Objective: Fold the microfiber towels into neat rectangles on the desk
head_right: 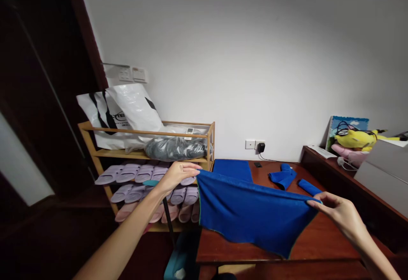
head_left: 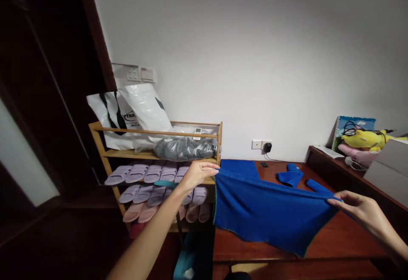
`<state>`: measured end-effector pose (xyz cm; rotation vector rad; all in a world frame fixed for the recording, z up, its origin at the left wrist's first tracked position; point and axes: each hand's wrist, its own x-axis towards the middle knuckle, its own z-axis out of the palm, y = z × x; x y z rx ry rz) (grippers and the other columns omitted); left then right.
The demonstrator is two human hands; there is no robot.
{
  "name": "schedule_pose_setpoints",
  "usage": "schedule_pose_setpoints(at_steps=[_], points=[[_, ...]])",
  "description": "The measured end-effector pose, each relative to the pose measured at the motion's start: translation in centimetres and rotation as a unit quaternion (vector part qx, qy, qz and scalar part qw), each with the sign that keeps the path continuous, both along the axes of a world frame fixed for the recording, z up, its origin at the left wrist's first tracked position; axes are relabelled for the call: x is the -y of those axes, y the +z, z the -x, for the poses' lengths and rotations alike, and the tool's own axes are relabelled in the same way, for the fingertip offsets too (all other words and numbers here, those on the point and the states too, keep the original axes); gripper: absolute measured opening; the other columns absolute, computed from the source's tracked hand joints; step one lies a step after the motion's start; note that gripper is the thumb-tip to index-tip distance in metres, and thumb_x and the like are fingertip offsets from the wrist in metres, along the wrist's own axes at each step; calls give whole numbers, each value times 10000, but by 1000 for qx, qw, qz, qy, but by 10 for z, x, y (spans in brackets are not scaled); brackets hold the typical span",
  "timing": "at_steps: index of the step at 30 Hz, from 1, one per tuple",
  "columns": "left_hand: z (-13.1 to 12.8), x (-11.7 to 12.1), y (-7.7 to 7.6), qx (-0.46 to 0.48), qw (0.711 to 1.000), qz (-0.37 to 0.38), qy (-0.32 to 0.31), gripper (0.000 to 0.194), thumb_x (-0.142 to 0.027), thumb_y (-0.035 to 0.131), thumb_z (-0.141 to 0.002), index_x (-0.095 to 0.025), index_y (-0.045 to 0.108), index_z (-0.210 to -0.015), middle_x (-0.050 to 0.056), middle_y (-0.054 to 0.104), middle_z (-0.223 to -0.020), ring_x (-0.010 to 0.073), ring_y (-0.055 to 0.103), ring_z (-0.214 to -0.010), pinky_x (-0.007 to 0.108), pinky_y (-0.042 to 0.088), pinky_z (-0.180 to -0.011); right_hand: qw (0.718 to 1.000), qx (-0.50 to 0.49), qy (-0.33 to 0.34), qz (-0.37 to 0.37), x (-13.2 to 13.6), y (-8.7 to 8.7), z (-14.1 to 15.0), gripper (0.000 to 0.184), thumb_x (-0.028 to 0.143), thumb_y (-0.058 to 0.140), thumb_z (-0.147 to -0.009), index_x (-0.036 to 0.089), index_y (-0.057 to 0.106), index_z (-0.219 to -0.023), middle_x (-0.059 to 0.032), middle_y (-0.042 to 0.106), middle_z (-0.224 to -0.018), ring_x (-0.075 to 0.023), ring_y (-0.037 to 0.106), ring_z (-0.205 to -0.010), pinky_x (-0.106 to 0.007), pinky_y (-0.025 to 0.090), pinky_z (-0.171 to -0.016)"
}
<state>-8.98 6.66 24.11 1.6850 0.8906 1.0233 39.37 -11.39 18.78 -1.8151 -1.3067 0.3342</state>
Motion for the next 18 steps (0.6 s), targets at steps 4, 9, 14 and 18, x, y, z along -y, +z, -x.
schedule_pose_setpoints(at_steps=[4, 9, 14, 18], points=[[1, 1, 0, -17, 1000, -13, 1, 400, -378, 779, -605, -143, 712, -921, 68, 737, -798, 221, 683, -761, 281, 529, -686, 1000, 6, 11, -2, 1, 4, 3, 380, 567, 712, -591, 219, 653, -732, 6, 631, -741, -159, 559, -715, -188, 421, -634], [4, 3, 2, -62, 996, -60, 20, 305, -360, 731, -639, -142, 706, -851, 62, 729, -793, 225, 674, -783, 276, 508, -705, 1000, 18, -6, -4, 4, 6, 5, 416, 607, 691, -582, 224, 636, -736, 16, 612, -727, -151, 543, -696, -191, 408, -615], [12, 11, 9, -156, 966, -194, 66, 176, -353, 646, -728, -181, 681, -746, 30, 686, -773, 197, 629, -767, 275, 468, -740, 997, 65, -36, -31, 12, 11, 10, 438, 642, 668, -577, 229, 602, -704, 15, 579, -681, -143, 523, -645, -203, 399, -573], [21, 19, 16, -131, 968, -215, 0, 170, -358, 597, -785, -192, 632, -794, 44, 642, -951, 185, 592, -895, 275, 445, -825, 992, 86, 14, -91, 21, 23, 21, 377, 588, 679, -600, 237, 583, -696, -28, 626, -792, -186, 581, -762, -219, 451, -686]])
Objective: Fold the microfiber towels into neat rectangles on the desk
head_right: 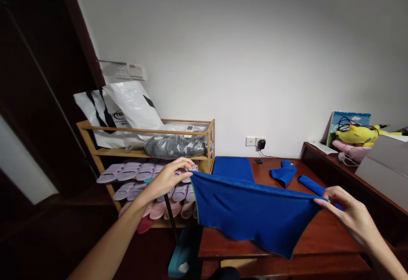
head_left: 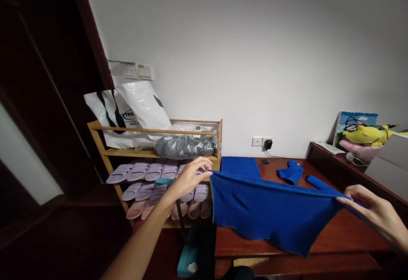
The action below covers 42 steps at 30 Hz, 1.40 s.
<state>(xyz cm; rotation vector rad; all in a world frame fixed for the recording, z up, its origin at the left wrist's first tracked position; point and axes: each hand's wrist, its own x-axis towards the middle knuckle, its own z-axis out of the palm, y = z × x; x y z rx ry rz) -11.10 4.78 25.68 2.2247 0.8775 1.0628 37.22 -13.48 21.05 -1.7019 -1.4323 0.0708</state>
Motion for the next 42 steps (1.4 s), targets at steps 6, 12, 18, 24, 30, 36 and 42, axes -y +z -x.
schedule_pose_setpoints(at_steps=[6, 12, 18, 24, 30, 36, 42], points=[[8, 14, 9, 23, 991, 129, -29, 251, -437, 624, -768, -192, 570, -789, -38, 545, -647, 120, 531, -627, 209, 427, -596, 996, -88, 1, -8, 11, -1, 9, 357, 565, 675, -615, 238, 586, -728, -31, 613, -736, -182, 573, -693, -217, 472, -620], [9, 5, -5, 38, 985, 168, -32, 262, -429, 665, -736, -182, 599, -795, -21, 589, -662, 131, 551, -644, 218, 422, -602, 991, -131, -5, -28, -8, -23, 4, 396, 554, 711, -593, 201, 567, -703, -8, 545, -705, -132, 500, -645, -192, 421, -574], [-9, -43, -85, 71, 970, 234, -13, 305, -431, 691, -689, -160, 612, -805, -9, 621, -703, 127, 580, -678, 234, 445, -651, 988, -148, 39, 18, -70, -87, -11, 396, 548, 688, -640, 190, 529, -695, 22, 485, -659, -116, 454, -620, -209, 394, -552], [-48, -91, -177, 64, 958, 268, 77, 334, -460, 695, -651, -166, 548, -712, -53, 534, -585, 123, 554, -579, 219, 438, -507, 981, -187, 25, 39, -132, -160, -14, 448, 623, 619, -636, 212, 444, -663, 52, 460, -585, -111, 441, -561, -226, 378, -527], [-77, -130, -238, 20, 947, 269, 175, 203, -341, 585, -867, -141, 581, -833, -20, 587, -738, 110, 572, -636, 253, 487, -569, 983, -165, -65, 42, -180, -205, -11, 502, 721, 520, -605, 226, 438, -615, 47, 485, -494, -119, 438, -465, -240, 346, -468], [-88, -163, -271, -26, 949, 220, 222, 193, -324, 572, -889, -135, 608, -874, 10, 633, -863, 144, 611, -787, 345, 506, -749, 981, -130, -121, 77, -219, -247, -18, 520, 741, 520, -553, 225, 464, -592, -4, 606, -562, -173, 545, -528, -272, 395, -520], [-90, -182, -281, -61, 954, 166, 241, 116, -224, 562, -855, -150, 635, -805, 4, 669, -779, 167, 644, -782, 322, 484, -742, 981, -91, -122, 121, -246, -271, -26, 489, 718, 429, -623, 232, 480, -616, -27, 654, -613, -205, 610, -590, -294, 440, -562]])
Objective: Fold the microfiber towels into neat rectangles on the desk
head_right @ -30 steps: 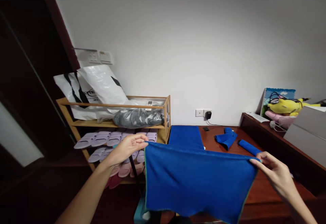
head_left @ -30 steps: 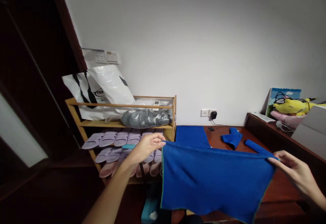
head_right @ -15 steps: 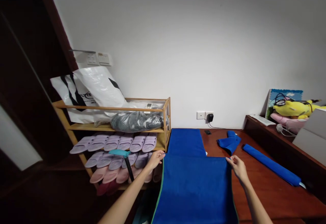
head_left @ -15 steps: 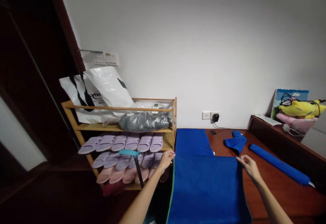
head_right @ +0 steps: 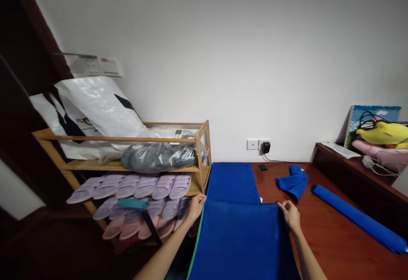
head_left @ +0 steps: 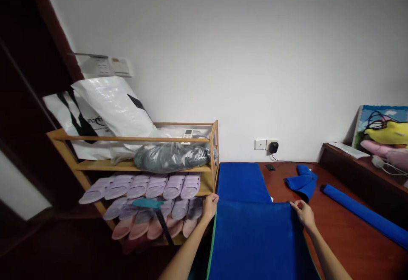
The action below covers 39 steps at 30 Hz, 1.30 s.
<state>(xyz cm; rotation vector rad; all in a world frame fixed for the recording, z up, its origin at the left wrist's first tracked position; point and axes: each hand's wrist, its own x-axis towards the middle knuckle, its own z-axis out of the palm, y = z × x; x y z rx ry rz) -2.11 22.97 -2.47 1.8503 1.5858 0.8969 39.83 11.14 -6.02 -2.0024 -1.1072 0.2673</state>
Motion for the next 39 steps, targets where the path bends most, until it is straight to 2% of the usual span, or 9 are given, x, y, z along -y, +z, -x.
schedule_pose_setpoints(at_steps=[4, 7, 10, 14, 21, 28, 32, 36, 39], points=[[-6, 2, 2, -51, 998, -39, 1, 210, -142, 463, -821, -182, 667, -850, 43, 689, -823, 209, 655, -845, 310, 467, -752, 998, 44, 16, 32, -11, -3, 5, 482, 673, 361, -706, 220, 525, -686, -84, 676, -695, -250, 640, -676, -354, 476, -624], [-23, 18, 1, -98, 991, -81, -31, 344, -140, 382, -853, -199, 624, -1090, 91, 644, -1088, 229, 570, -1077, 371, 402, -924, 993, 104, 37, 40, -15, -4, 31, 553, 616, 309, -785, 170, 603, -931, -190, 664, -1001, -328, 611, -957, -473, 455, -793], [-44, 38, -8, -140, 977, -110, -115, 433, -228, 394, -882, -238, 489, -1304, 66, 474, -1380, 220, 382, -1295, 391, 289, -1060, 976, 164, 138, 33, -19, -9, 70, 568, 577, 346, -825, 249, 507, -1260, -102, 477, -1372, -264, 410, -1271, -456, 332, -1011], [-54, 51, -26, -264, 943, -112, -170, 536, -393, 332, -926, -221, 307, -1432, 69, 265, -1510, 241, 195, -1390, 488, 179, -1117, 942, 226, 236, 75, -20, -18, 103, 588, 577, 280, -877, 302, 369, -1389, -37, 346, -1470, -237, 250, -1370, -485, 242, -1076], [-46, 46, -30, -314, 926, -114, -178, 548, -437, 274, -942, -229, 260, -1450, 61, 229, -1517, 224, 175, -1394, 489, 187, -1125, 932, 260, 221, 120, -13, -26, 88, 628, 586, 198, -893, 261, 320, -1417, -39, 307, -1483, -203, 223, -1379, -472, 239, -1086], [-27, 74, -13, -308, 916, -206, -152, 556, -300, 306, -945, -213, 150, -1472, 41, 180, -1530, 192, 150, -1399, 450, 216, -1127, 949, 280, 84, 118, 24, -24, 69, 675, 604, 203, -881, 234, 245, -1444, -42, 174, -1530, -199, 114, -1405, -485, 182, -1112], [-19, 105, -24, -316, 928, -177, -85, 548, -355, 257, -963, -178, 150, -1471, 58, 156, -1527, 210, 162, -1397, 478, 224, -1115, 951, 245, 117, 147, 49, -29, 68, 670, 618, 188, -878, 270, 218, -1449, -23, 178, -1528, -181, 116, -1404, -479, 183, -1115], [-15, 118, -31, -337, 929, -107, -104, 545, -415, 274, -954, -198, 236, -1452, 53, 189, -1514, 244, 217, -1381, 515, 273, -1083, 946, 238, 144, 167, 57, -32, 66, 699, 635, 200, -871, 242, 227, -1448, -37, 210, -1519, -189, 136, -1400, -485, 190, -1113], [-10, 124, -25, -341, 927, -120, -102, 531, -387, 273, -958, -203, 224, -1454, 53, 202, -1510, 239, 226, -1379, 516, 253, -1092, 948, 259, 119, 140, 63, -29, 71, 705, 627, 203, -876, 214, 235, -1446, -52, 196, -1520, -203, 137, -1400, -490, 191, -1112]])
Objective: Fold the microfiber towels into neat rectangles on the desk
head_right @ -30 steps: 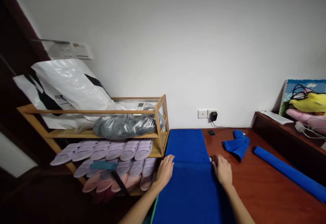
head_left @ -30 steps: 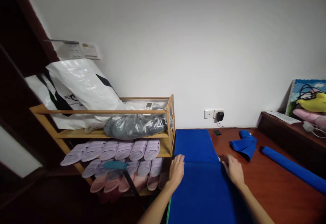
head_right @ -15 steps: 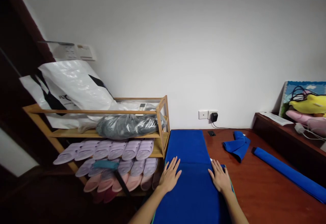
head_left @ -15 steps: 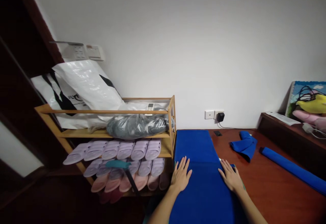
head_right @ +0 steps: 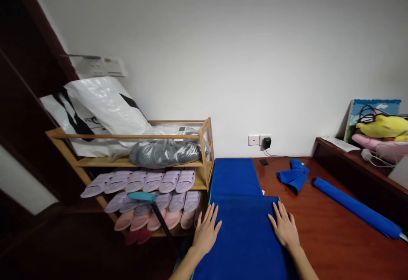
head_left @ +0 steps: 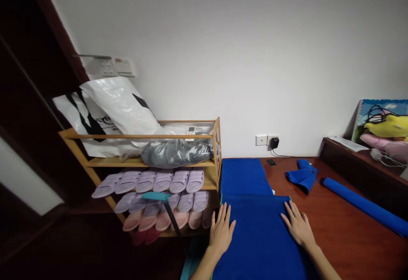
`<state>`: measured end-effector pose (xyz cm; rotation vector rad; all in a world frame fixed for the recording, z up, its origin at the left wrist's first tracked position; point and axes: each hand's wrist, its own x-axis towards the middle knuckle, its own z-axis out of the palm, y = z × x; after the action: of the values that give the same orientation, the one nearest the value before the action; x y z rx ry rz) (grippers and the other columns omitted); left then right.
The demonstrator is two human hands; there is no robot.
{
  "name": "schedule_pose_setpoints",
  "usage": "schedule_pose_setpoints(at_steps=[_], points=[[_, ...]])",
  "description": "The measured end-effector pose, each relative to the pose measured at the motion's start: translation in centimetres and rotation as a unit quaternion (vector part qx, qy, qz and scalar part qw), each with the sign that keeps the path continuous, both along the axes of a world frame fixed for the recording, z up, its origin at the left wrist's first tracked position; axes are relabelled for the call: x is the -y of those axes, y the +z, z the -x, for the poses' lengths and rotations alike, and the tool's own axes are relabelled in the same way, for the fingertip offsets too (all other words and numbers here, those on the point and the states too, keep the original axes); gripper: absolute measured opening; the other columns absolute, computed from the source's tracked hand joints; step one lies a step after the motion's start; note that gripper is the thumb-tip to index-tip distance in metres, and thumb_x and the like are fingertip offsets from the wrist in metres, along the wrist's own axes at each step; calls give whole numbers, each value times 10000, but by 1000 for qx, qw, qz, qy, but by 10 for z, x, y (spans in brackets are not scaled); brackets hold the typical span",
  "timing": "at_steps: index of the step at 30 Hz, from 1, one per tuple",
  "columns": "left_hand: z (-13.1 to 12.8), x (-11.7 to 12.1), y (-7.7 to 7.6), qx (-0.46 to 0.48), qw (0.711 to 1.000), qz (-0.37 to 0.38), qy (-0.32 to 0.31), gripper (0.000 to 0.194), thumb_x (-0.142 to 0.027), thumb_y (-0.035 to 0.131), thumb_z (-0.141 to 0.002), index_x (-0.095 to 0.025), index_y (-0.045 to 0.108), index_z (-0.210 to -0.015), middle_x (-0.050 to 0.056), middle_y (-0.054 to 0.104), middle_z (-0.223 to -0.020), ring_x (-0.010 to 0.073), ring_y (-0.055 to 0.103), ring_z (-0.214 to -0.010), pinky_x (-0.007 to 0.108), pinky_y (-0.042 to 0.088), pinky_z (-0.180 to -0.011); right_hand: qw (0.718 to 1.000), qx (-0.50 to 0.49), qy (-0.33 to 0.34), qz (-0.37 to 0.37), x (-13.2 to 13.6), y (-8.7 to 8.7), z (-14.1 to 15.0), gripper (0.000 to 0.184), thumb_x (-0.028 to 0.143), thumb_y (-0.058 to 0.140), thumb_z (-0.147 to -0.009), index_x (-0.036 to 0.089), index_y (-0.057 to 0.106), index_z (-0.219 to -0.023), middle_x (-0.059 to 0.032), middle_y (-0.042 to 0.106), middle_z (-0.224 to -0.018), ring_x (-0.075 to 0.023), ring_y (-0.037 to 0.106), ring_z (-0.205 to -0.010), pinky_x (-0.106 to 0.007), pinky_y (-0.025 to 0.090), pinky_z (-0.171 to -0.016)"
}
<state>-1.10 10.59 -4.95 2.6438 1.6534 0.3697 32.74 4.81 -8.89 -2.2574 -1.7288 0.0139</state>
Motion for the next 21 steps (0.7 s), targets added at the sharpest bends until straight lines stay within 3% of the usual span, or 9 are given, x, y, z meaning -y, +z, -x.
schedule_pose_setpoints(at_steps=[5, 10, 14, 19, 21], points=[[12, 32, 5, 24, 999, -46, 14, 549, -392, 247, -966, -235, 95, -1470, 20, 168, -1520, 226, 197, -1388, 500, 259, -1094, 999, 16, 15, -48, 36, -6, 24, 686, 613, 255, -878, 235, 228, -1449, -55, 234, -1510, -223, 202, -1385, -489, 269, -1086], [24, 69, -9, 20, 999, 23, 24, 549, -421, 270, -956, -294, 109, -1465, 2, 141, -1524, 241, 214, -1383, 501, 300, -1066, 997, 35, 61, -43, 67, -15, 31, 645, 598, 316, -876, 288, 252, -1438, -28, 253, -1504, -225, 211, -1382, -486, 285, -1084], [28, 76, -11, 21, 998, 48, 21, 542, -432, 279, -953, -321, 123, -1460, -11, 137, -1526, 246, 211, -1383, 502, 295, -1064, 996, 30, 78, -35, 72, -9, 26, 618, 571, 315, -891, 275, 277, -1431, -39, 278, -1495, -225, 220, -1379, -488, 290, -1083], [26, 77, -5, 15, 1000, 0, 20, 538, -404, 310, -949, -306, 166, -1458, 19, 192, -1522, 272, 219, -1380, 534, 281, -1057, 993, 26, 79, -88, 80, 3, 28, 551, 514, 329, -911, 198, 437, -1349, -92, 338, -1468, -226, 312, -1343, -437, 329, -1073], [20, 79, 0, 16, 999, -32, 22, 547, -363, 316, -950, -284, 147, -1465, 38, 196, -1523, 271, 221, -1380, 537, 271, -1061, 992, 24, 71, -106, 84, 7, 31, 544, 496, 329, -916, 189, 428, -1354, -96, 341, -1466, -220, 332, -1333, -418, 340, -1070]])
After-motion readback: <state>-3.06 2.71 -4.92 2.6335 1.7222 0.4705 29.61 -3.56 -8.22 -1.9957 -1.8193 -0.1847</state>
